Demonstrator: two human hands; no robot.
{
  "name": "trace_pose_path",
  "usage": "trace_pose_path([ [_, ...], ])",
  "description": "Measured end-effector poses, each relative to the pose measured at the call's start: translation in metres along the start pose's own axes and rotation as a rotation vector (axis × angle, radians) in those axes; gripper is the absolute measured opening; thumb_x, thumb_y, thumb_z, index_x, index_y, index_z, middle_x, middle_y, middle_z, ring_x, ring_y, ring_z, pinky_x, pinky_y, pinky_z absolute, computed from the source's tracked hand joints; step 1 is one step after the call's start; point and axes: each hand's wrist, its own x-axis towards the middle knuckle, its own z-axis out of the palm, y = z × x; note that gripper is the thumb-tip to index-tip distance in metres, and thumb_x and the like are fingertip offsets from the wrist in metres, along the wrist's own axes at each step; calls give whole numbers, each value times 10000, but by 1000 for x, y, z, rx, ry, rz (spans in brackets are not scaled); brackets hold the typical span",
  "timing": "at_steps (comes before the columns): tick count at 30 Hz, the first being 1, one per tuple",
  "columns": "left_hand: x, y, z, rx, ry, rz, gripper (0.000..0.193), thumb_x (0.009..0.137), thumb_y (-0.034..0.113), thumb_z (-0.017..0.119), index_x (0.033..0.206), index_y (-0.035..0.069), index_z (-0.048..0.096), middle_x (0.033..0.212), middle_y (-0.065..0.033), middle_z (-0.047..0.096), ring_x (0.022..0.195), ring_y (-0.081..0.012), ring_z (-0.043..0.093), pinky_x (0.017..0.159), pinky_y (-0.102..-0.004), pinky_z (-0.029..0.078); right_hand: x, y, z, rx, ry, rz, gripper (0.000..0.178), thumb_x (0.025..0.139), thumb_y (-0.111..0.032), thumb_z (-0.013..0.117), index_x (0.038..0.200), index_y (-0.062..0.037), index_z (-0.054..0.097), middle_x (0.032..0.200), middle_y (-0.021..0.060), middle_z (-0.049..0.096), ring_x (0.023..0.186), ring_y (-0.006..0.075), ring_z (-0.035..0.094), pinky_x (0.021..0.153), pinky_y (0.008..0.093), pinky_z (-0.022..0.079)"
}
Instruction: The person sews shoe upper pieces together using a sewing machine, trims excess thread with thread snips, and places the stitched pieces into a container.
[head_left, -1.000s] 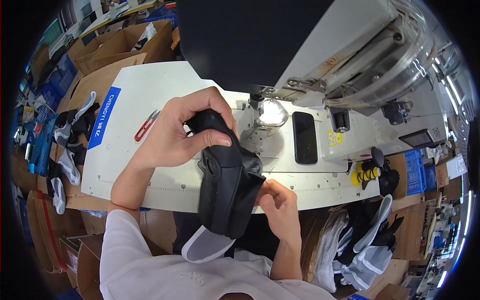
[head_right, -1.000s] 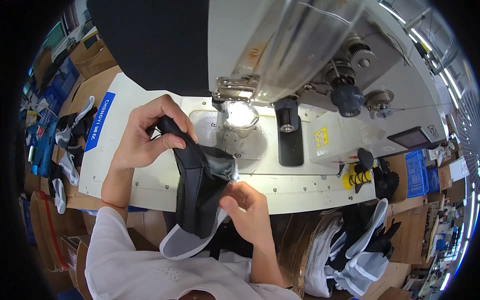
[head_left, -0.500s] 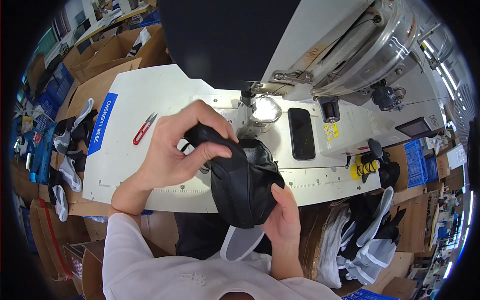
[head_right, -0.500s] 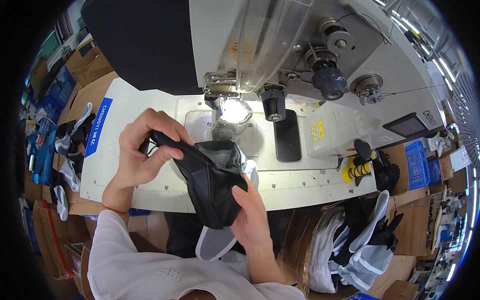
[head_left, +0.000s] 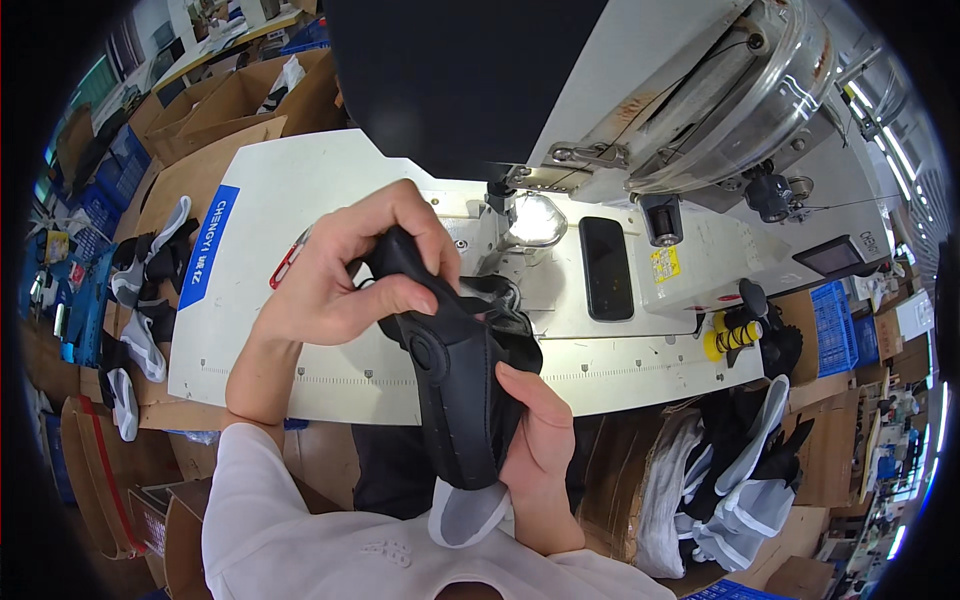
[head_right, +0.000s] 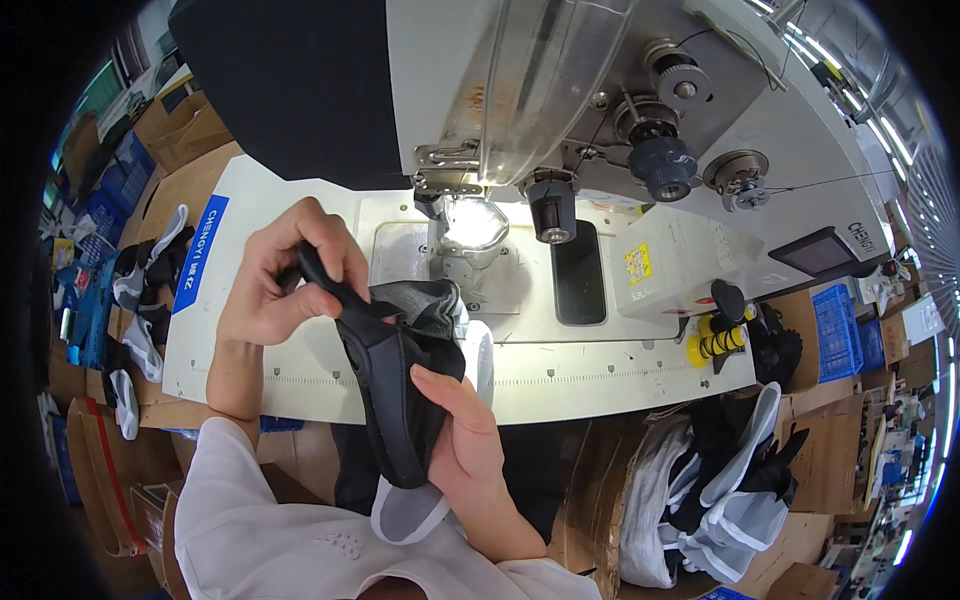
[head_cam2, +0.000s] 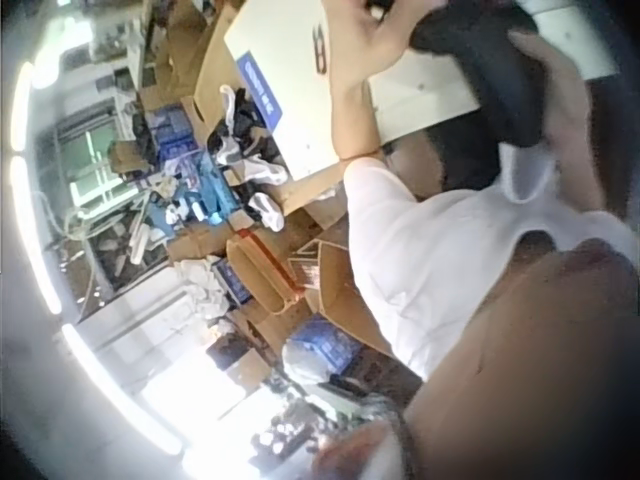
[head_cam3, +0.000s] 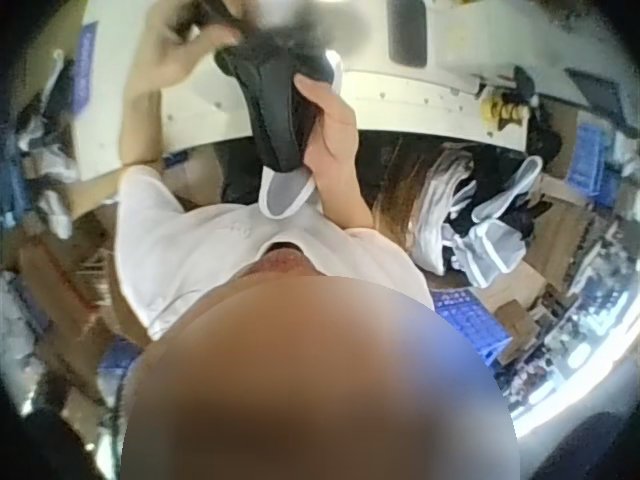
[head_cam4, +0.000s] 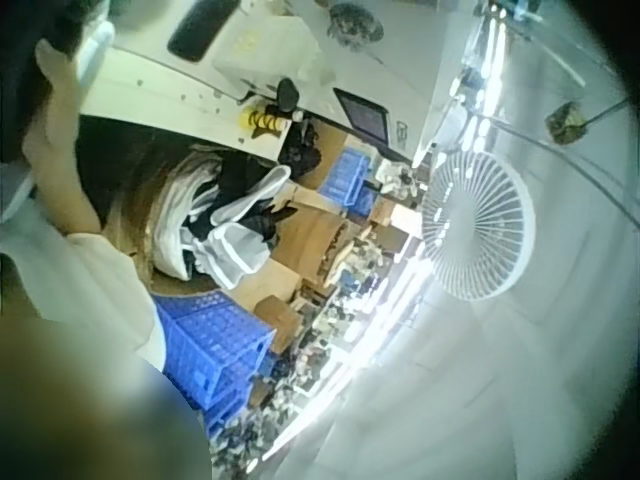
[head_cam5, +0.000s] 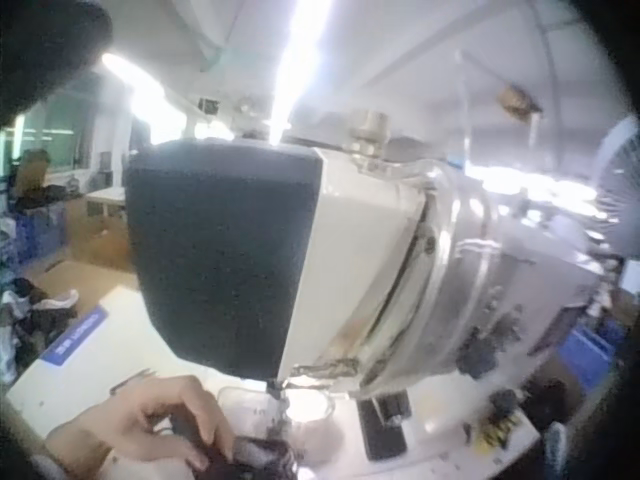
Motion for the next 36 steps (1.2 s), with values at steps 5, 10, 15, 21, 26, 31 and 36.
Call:
trace_pose_path([
  [5, -1, 7, 1, 42, 12, -37, 368, 772, 248, 824, 879, 59, 527, 786, -95, 651, 724, -158, 639, 662, -252, 464, 4, 0, 10, 98, -30, 83, 424, 947, -121, 514, 1295, 114, 457, 1162, 237, 627, 1014, 300, 669, 883, 410, 558],
  [10, -6, 18, 2, 150, 40, -68, 241, 797, 99, 785, 930, 29, 596, 873, -53, 644, 824, -151, 626, 747, -262, 472, -12, -14, 35, -1297, 378, -785, 452, 841, -25, 726, 1208, 51, 474, 1020, 147, 661, 833, 149, 651, 709, 228, 523],
  [15, -12, 29, 17, 90, 119, -174, 426, 720, 251, 855, 939, 7, 584, 803, -86, 662, 762, -180, 669, 715, -269, 517, -12, -22, 60, -1841, 114, -1445, 386, 817, -53, 756, 1135, 12, 547, 1052, 167, 658, 862, 170, 654, 707, 257, 523],
  [21, -4, 15, 15, 107, 188, -200, 376, 780, 209, 812, 975, -25, 591, 804, -69, 654, 785, -141, 655, 710, -261, 503, 15, -23, 52, -1644, 39, -582, 187, 846, -107, 755, 922, 13, 633, 735, 75, 672, 660, 119, 650, 625, 243, 502],
  [26, 9, -19, -1, 148, 8, -420, 326, 907, 302, 696, 951, -14, 627, 803, -9, 614, 722, -74, 571, 674, -215, 459, 34, -34, 38, -1521, 164, -532, 187, 883, -140, 729, 857, 22, 640, 706, 38, 671, 651, 51, 605, 588, 201, 468],
  [31, 24, -44, 9, 108, 226, -464, 351, 917, 309, 695, 999, -29, 644, 800, 1, 622, 716, -62, 546, 644, -225, 455, 56, -54, 35, -1404, 167, -510, 189, 877, -131, 732, 872, 40, 653, 746, 47, 689, 679, 44, 598, 596, 202, 461],
  [36, 36, -65, 17, 161, 352, -316, 208, 899, 140, 658, 1023, -27, 653, 924, -45, 651, 850, -114, 578, 741, -270, 478, 68, -63, 27, -1275, 255, -605, 152, 868, -91, 728, 894, 47, 671, 767, 43, 667, 701, 50, 564, 642, 209, 450],
])
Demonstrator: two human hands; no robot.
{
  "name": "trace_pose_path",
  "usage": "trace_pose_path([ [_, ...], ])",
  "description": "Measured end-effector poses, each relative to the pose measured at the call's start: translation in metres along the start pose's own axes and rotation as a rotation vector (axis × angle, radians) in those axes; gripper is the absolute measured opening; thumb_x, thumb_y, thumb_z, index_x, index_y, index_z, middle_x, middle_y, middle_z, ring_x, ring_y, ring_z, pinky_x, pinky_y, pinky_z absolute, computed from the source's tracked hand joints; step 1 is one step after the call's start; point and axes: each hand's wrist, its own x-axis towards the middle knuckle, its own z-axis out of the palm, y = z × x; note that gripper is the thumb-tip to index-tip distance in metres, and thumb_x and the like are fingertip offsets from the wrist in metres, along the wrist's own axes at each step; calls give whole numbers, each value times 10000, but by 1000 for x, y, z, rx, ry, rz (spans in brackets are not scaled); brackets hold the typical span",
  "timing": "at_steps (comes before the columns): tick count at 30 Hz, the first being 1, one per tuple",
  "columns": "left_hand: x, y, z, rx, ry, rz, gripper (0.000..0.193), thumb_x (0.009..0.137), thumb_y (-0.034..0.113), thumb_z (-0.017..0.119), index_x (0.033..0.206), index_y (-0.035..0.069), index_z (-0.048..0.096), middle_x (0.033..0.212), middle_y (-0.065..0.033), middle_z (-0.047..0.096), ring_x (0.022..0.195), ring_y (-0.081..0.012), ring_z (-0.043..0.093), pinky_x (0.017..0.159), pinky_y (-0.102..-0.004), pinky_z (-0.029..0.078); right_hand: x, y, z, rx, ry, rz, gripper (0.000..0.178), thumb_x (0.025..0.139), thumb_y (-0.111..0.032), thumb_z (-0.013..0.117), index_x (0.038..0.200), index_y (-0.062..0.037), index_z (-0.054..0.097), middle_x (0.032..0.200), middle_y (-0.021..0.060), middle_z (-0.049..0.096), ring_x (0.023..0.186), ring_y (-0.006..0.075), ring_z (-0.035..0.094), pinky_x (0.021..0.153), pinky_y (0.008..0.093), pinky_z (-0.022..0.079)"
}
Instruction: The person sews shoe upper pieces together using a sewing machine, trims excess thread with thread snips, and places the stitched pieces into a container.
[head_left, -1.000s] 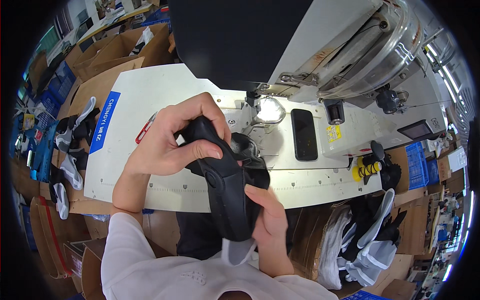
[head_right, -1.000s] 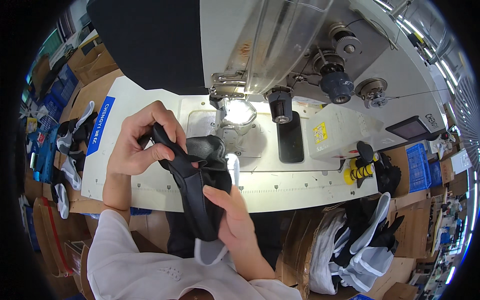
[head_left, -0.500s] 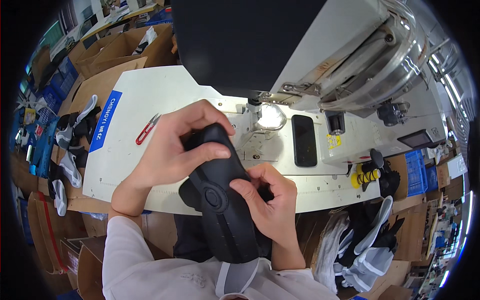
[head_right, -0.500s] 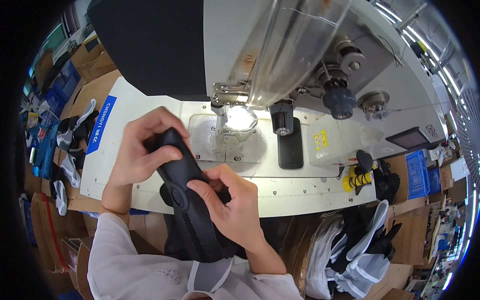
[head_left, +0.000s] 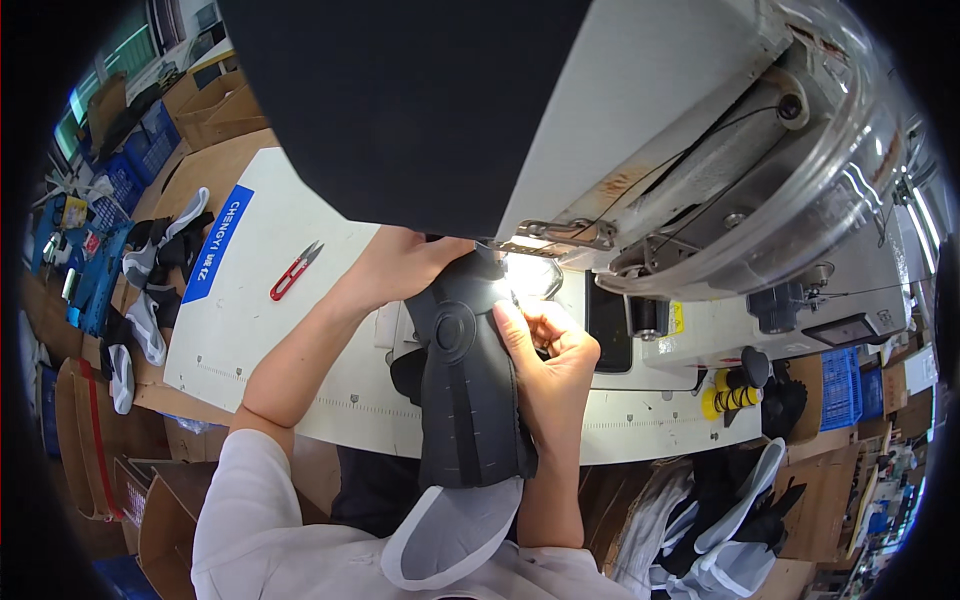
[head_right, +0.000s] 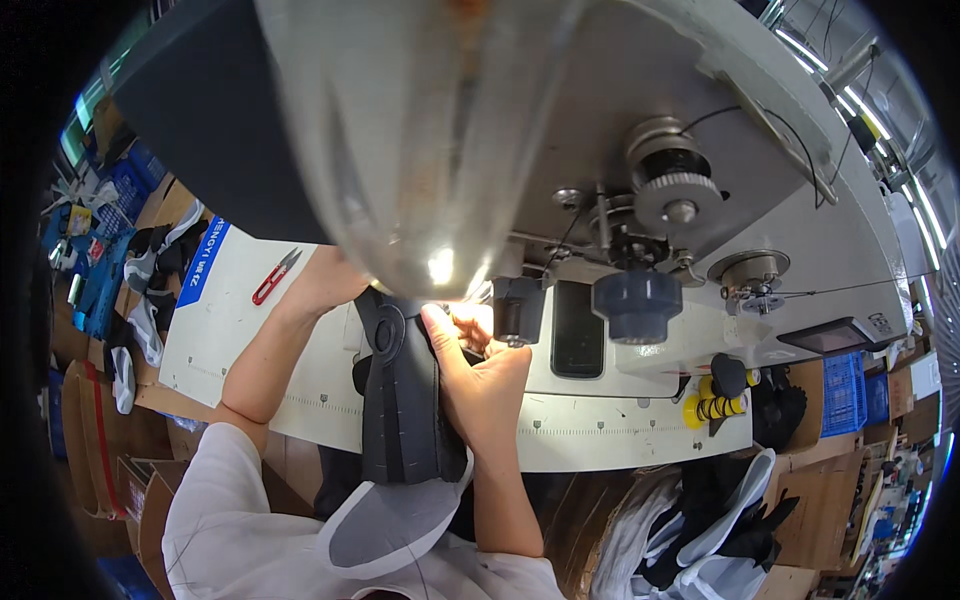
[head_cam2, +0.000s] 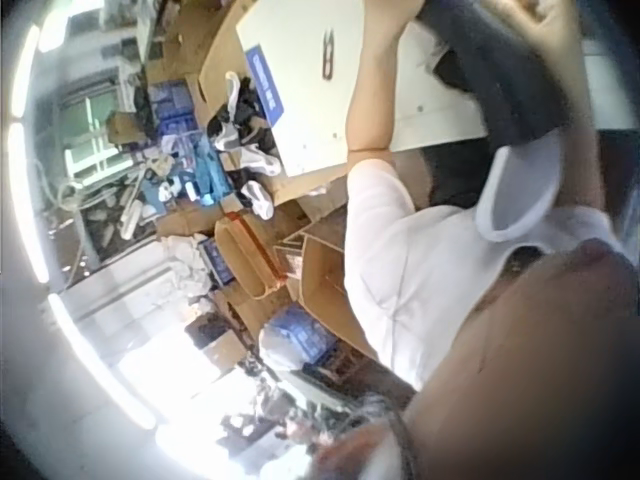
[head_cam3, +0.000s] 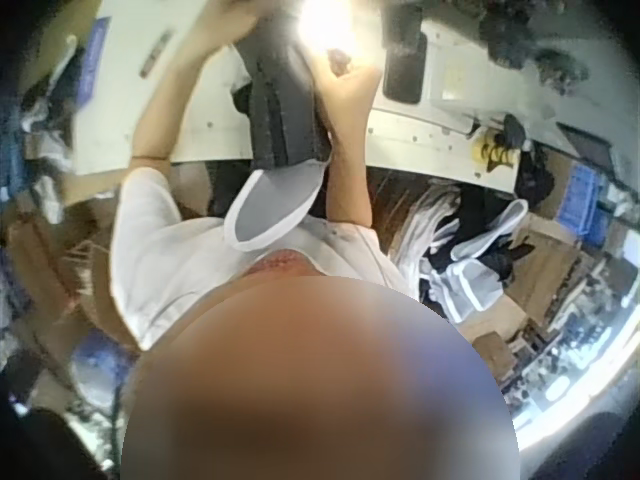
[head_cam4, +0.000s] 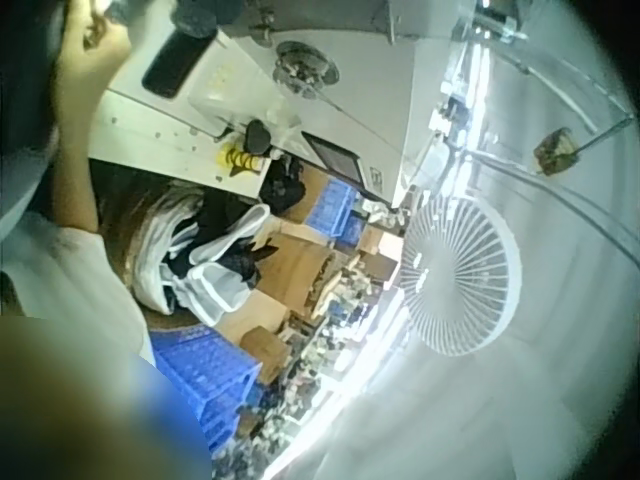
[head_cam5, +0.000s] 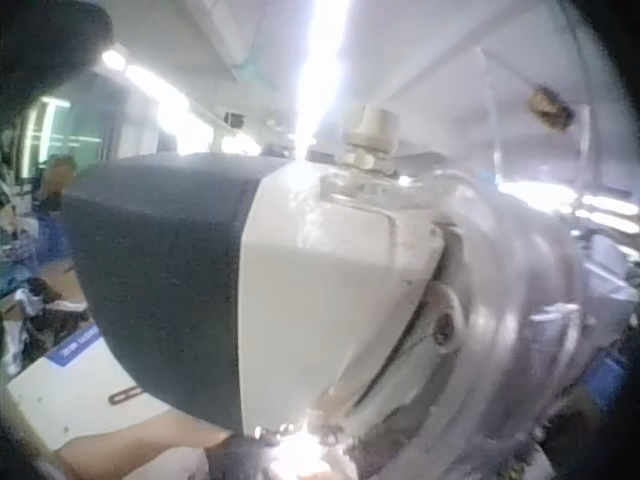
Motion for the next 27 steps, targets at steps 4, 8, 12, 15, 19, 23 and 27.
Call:
trace_pose_path([
  [4, 24, -19, 3, 167, -47, 227, 155, 829, -19, 588, 975, -43, 634, 913, -76, 644, 819, -163, 581, 730, -321, 478, 4, 11, 6, -102, 136, -62, 116, 884, -63, 712, 847, 36, 664, 727, -34, 600, 646, 5, 467, 575, 172, 367],
  [8, 31, -35, 0, 350, -50, 274, 123, 843, -4, 592, 951, -59, 613, 876, -103, 633, 779, -199, 576, 709, -339, 477, 4, 14, 9, -120, 159, -100, 111, 884, -55, 705, 828, 36, 673, 699, -42, 586, 646, 5, 464, 574, 172, 361],
  [12, 35, -40, 2, 335, -34, 365, 123, 855, 5, 595, 958, -58, 620, 893, -108, 642, 792, -197, 582, 714, -343, 485, 3, 11, 11, -164, 164, -79, 113, 882, -64, 707, 844, 38, 678, 698, -42, 592, 643, 9, 467, 574, 180, 367],
  [15, 43, -37, 6, 334, -7, 444, 123, 859, 16, 604, 954, -59, 621, 880, -109, 639, 776, -194, 576, 704, -343, 488, 2, 11, 15, -186, 203, -152, 123, 880, -75, 711, 848, 40, 678, 699, -34, 608, 648, 14, 485, 586, 187, 383],
  [19, 39, -21, 6, 344, -33, 268, 119, 850, 19, 610, 942, -55, 625, 851, -104, 636, 748, -192, 570, 683, -335, 488, -2, 12, 20, -180, 208, -93, 134, 886, -90, 708, 843, 32, 675, 699, -15, 632, 668, 14, 521, 617, 180, 406],
  [23, 25, -9, 2, 319, 77, 469, 111, 827, 15, 624, 919, -48, 628, 829, -96, 632, 729, -185, 567, 655, -326, 483, -6, 15, 26, -189, 241, -194, 136, 896, -104, 707, 845, 17, 670, 688, -15, 626, 662, 15, 526, 624, 182, 411],
  [27, 29, -9, -1, 275, -18, 461, 140, 797, 27, 661, 919, -40, 641, 814, -86, 634, 722, -172, 571, 648, -319, 488, -8, 17, 28, -165, 255, -189, 149, 902, -123, 708, 848, 9, 666, 693, -7, 633, 655, 20, 534, 628, 185, 415],
])
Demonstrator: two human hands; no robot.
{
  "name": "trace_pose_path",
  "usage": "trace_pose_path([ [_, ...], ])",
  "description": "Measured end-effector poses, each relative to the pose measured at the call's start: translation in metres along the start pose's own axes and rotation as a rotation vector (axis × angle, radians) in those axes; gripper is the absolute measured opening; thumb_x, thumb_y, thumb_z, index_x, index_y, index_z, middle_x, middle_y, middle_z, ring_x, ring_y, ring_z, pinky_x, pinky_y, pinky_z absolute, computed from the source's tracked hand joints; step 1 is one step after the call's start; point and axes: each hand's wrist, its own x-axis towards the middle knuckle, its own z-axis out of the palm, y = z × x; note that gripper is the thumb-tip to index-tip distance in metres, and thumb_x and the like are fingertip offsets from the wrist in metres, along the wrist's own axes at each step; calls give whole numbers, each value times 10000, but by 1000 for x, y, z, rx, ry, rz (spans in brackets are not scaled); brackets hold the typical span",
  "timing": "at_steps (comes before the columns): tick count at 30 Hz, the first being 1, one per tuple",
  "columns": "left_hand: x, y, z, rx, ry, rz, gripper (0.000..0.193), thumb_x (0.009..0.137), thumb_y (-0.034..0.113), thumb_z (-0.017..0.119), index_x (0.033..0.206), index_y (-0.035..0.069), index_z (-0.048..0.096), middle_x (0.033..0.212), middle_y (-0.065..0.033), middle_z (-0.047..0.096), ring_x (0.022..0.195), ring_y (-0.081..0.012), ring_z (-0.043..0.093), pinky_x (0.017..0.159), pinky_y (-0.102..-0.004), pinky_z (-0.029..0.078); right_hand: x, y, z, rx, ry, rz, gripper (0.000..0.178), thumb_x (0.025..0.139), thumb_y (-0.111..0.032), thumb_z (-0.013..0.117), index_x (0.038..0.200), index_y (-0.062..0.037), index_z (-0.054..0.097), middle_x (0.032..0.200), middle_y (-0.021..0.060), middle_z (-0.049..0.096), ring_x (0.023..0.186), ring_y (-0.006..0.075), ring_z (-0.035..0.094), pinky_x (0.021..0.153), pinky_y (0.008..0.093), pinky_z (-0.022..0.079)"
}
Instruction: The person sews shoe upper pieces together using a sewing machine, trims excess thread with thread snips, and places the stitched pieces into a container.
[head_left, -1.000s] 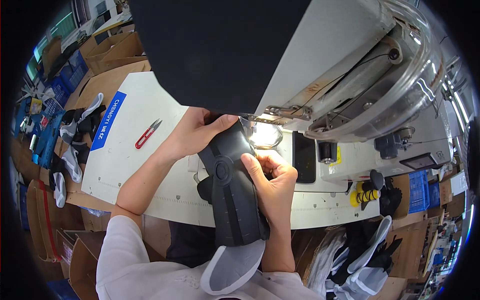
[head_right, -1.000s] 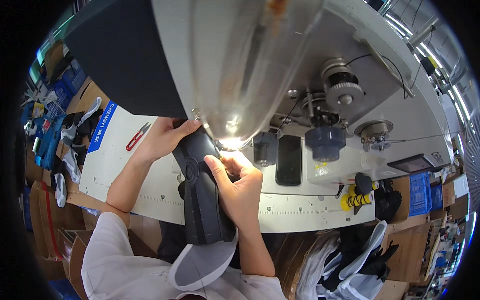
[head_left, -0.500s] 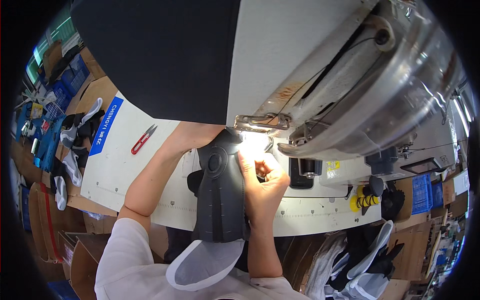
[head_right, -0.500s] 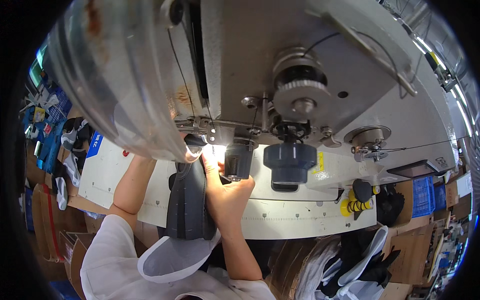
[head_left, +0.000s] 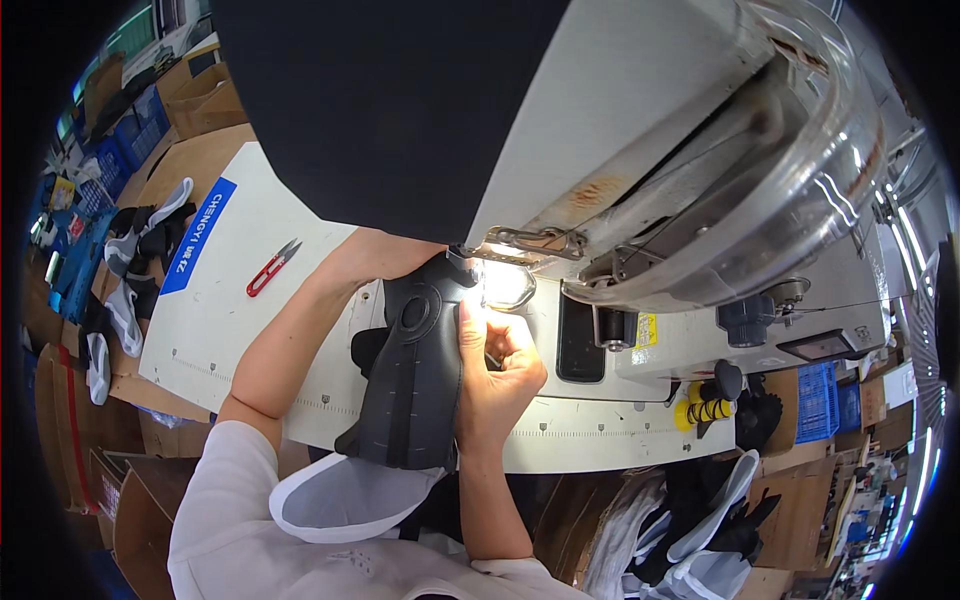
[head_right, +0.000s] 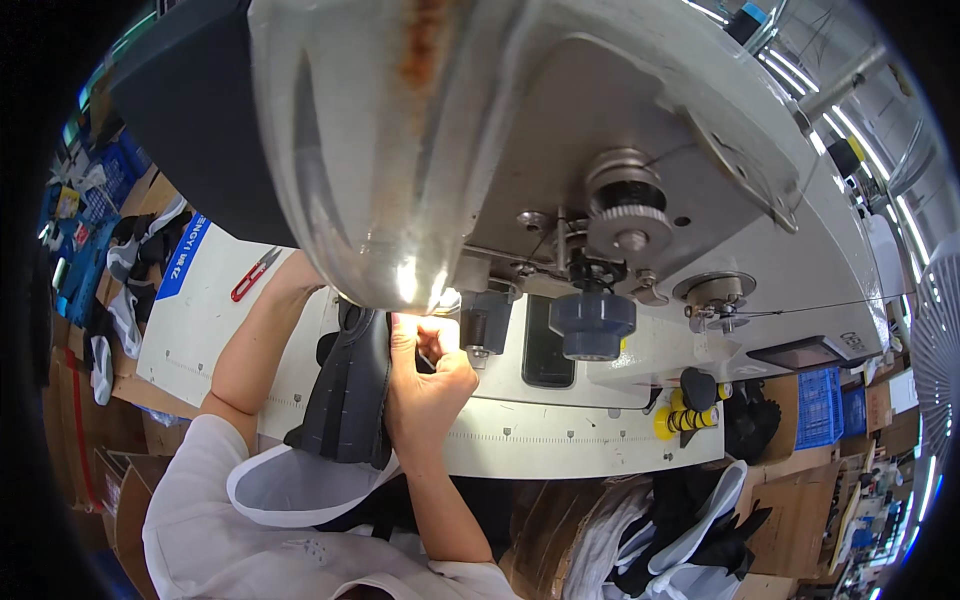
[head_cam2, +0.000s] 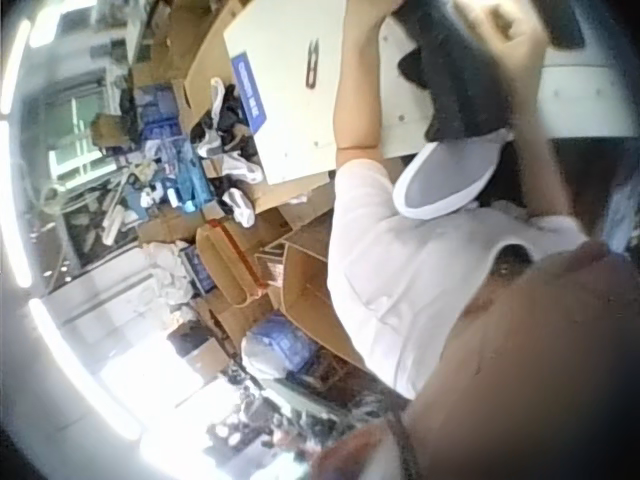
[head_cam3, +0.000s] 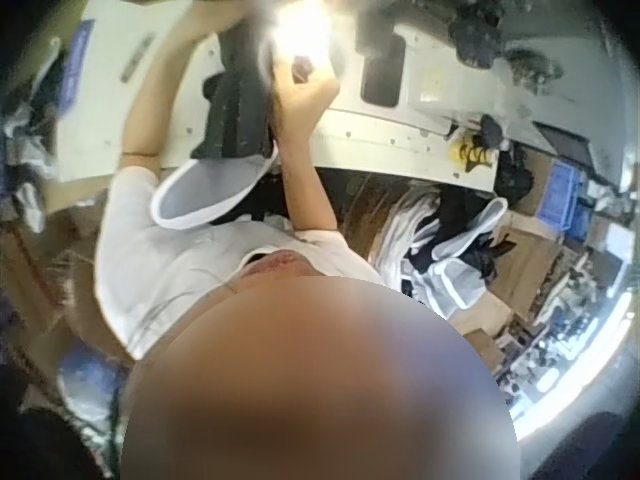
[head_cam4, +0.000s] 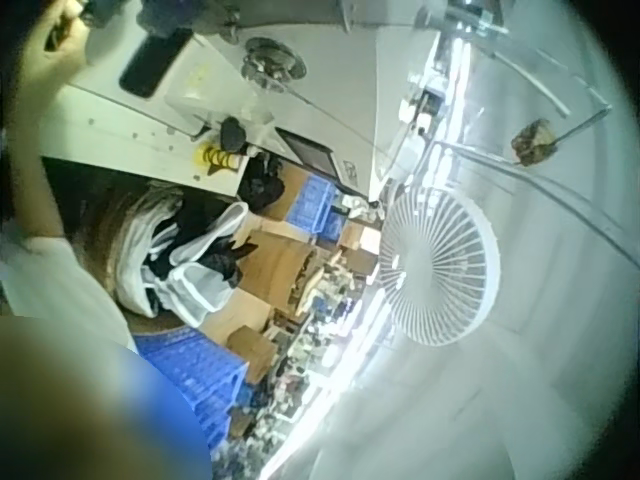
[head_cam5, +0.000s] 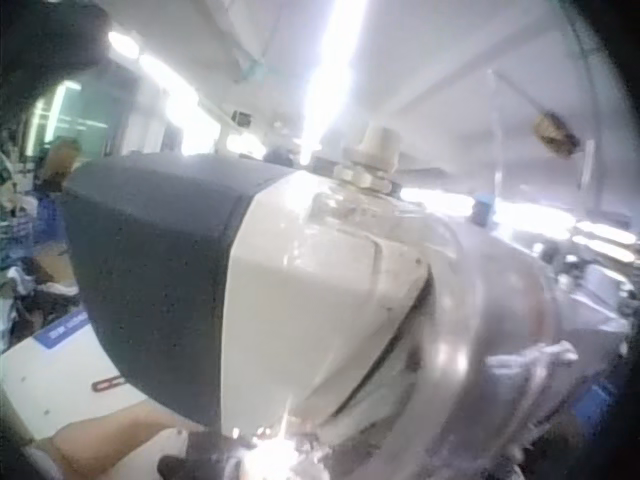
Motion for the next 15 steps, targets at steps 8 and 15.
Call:
trace_pose_path([
  [8, -5, -13, 2, -147, 65, -78, 130, 835, 45, 632, 933, -38, 652, 851, -91, 661, 749, -175, 596, 661, -317, 504, 2, 2, 1, -17, 23, -28, 133, 870, -97, 740, 811, -2, 669, 698, 4, 648, 645, 30, 545, 644, 193, 438],
  [15, -3, -28, 4, -19, 55, -55, 119, 835, 27, 599, 923, -31, 652, 850, -101, 661, 752, -195, 602, 671, -329, 503, 11, 1, -2, -81, 23, -26, 161, 845, -84, 759, 754, -5, 652, 666, -10, 599, 645, 34, 524, 618, 204, 422],
])
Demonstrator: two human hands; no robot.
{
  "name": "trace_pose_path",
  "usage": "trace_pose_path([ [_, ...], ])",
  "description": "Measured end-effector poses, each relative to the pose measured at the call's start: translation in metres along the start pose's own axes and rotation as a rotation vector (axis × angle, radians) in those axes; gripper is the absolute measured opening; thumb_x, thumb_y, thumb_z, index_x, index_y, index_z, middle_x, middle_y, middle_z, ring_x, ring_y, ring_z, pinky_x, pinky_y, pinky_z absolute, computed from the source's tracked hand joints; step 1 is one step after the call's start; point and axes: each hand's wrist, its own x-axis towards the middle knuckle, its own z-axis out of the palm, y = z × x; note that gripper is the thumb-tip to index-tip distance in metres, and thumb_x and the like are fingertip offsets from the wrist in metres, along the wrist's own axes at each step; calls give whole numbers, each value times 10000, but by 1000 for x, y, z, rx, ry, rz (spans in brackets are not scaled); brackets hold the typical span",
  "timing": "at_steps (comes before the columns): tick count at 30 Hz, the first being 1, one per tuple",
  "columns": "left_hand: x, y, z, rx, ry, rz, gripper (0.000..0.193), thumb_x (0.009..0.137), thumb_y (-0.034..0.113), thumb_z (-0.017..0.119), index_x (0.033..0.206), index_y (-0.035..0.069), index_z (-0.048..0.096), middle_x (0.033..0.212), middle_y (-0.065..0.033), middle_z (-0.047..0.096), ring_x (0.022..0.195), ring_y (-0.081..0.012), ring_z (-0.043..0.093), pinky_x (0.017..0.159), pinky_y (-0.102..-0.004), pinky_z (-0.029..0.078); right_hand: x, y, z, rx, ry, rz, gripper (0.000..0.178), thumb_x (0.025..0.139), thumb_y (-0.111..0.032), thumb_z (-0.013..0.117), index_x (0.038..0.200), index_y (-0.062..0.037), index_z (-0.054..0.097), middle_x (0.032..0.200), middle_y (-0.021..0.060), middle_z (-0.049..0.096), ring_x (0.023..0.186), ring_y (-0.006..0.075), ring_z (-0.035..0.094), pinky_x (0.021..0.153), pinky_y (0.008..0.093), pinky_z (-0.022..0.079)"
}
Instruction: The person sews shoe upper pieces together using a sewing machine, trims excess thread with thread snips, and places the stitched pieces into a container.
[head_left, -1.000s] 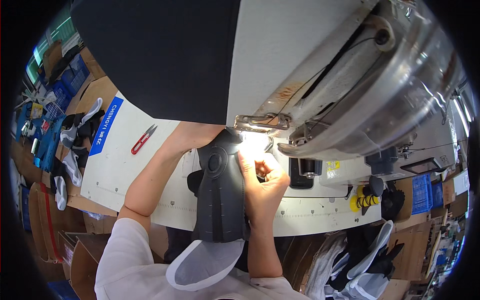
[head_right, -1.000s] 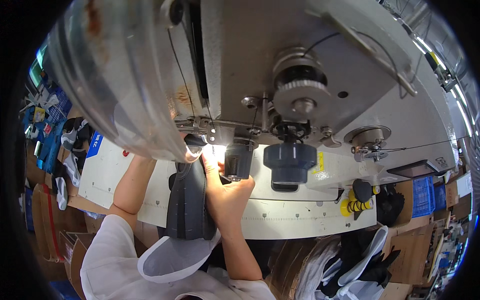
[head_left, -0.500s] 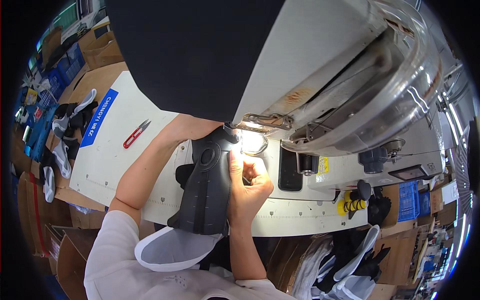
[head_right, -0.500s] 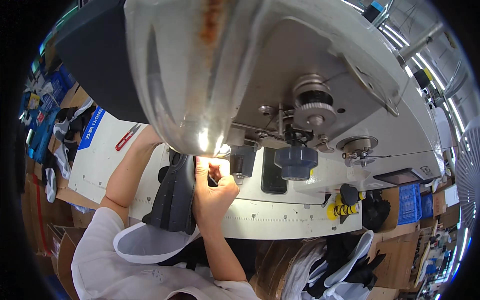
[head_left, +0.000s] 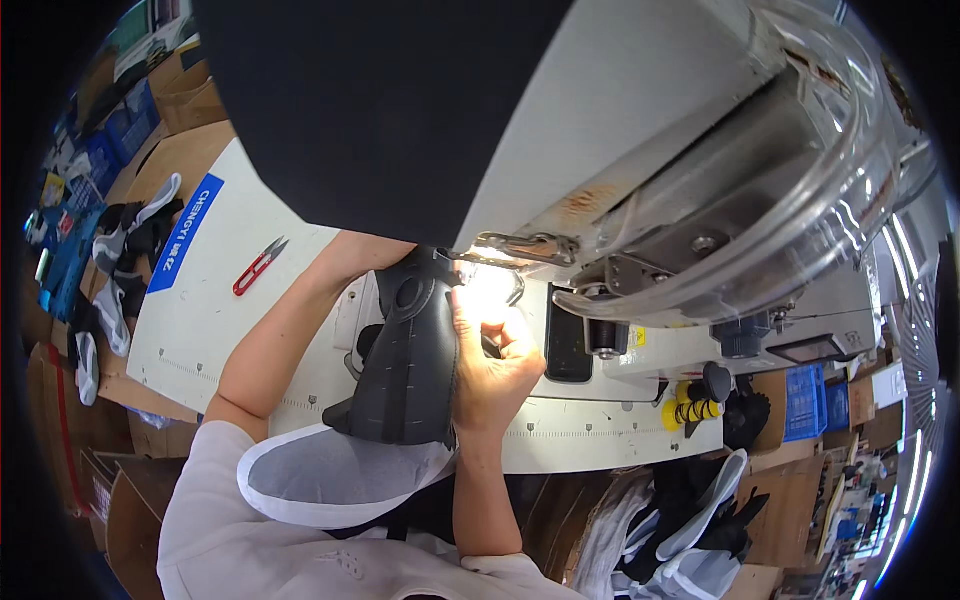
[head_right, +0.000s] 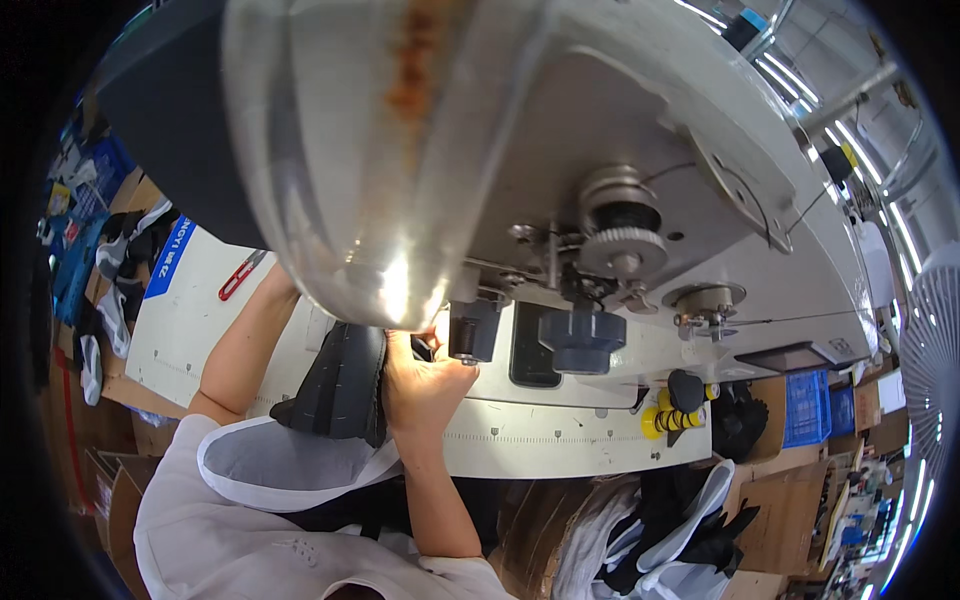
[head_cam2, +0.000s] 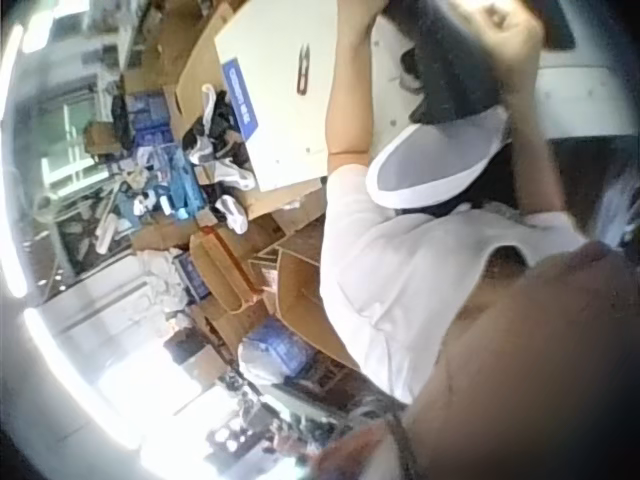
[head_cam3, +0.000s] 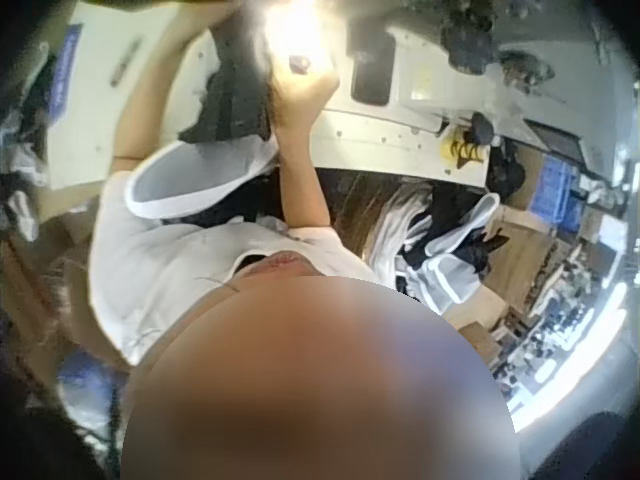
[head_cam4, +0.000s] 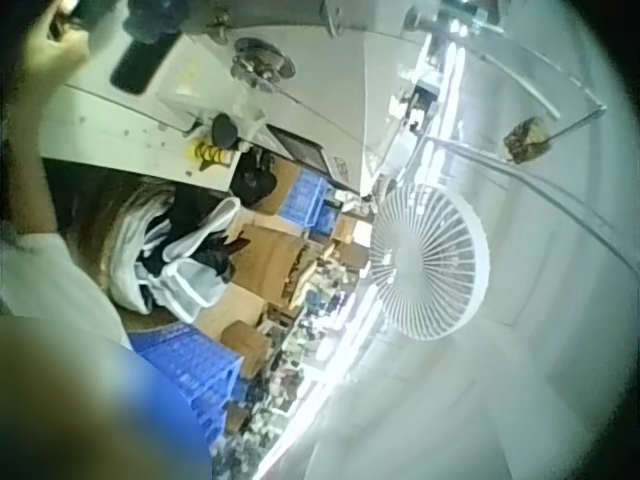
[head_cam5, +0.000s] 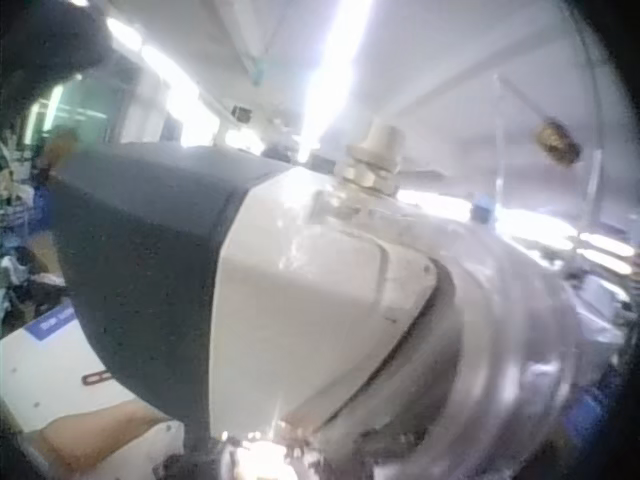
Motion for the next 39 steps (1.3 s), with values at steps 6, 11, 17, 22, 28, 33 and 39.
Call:
trace_pose_path([
  [6, 0, -2, 2, 127, 8, -12, 123, 830, 16, 577, 916, -23, 654, 846, -111, 659, 754, -214, 608, 684, -343, 501, -5, 8, -16, 34, -130, -11, 274, 947, -270, 660, 911, 2, 639, 620, -24, 519, 560, 18, 409, 498, 201, 305],
  [11, -1, 8, 4, 185, 111, 13, 138, 826, 29, 581, 930, -18, 659, 862, -120, 668, 759, -230, 616, 689, -358, 501, -9, -1, -47, 191, -413, 124, 552, 845, -355, 749, 1132, 71, 549, 910, 189, 660, 832, 243, 604, 741, 359, 459],
  [17, -17, 19, -3, 13, 144, -199, 128, 857, 18, 614, 963, -40, 655, 870, -52, 667, 801, -114, 602, 701, -289, 492, -4, -25, -56, -346, -421, -194, 553, 707, -143, 820, 1145, 24, 526, 1052, 173, 609, 1043, 285, 555, 914, 405, 426],
  [22, -78, -10, -70, 484, 150, -153, 216, 940, 209, 613, 1060, 40, 671, 1095, -136, 646, 1077, -301, 574, 948, -390, 429, -37, -8, -54, -658, -546, -756, 231, 734, -43, 687, 943, -77, 596, 874, 43, 517, 858, 211, 528, 837, 365, 398],
  [28, -185, -38, -133, 953, 72, -503, 219, 904, 139, 617, 1100, 43, 633, 1068, -151, 632, 1001, -307, 589, 868, -362, 461, -82, 54, -27, -616, -576, -1027, 108, 782, -60, 653, 886, -56, 624, 857, 41, 522, 825, 181, 549, 854, 336, 427],
  [33, -209, 19, -110, 520, 193, -653, 201, 890, 84, 596, 1085, 50, 626, 937, -137, 623, 876, -295, 630, 783, -355, 483, -85, 73, -27, -588, -584, -998, 110, 789, -64, 690, 877, -44, 627, 889, 40, 553, 830, 182, 568, 827, 340, 432],
  [39, -208, 80, -48, 519, -78, -381, 182, 842, 195, 714, 967, 97, 625, 841, -51, 594, 642, -205, 616, 564, -318, 466, -87, 72, -27, -613, -557, -1016, 149, 754, -96, 709, 880, -56, 640, 911, 29, 581, 853, 179, 572, 813, 342, 403],
])
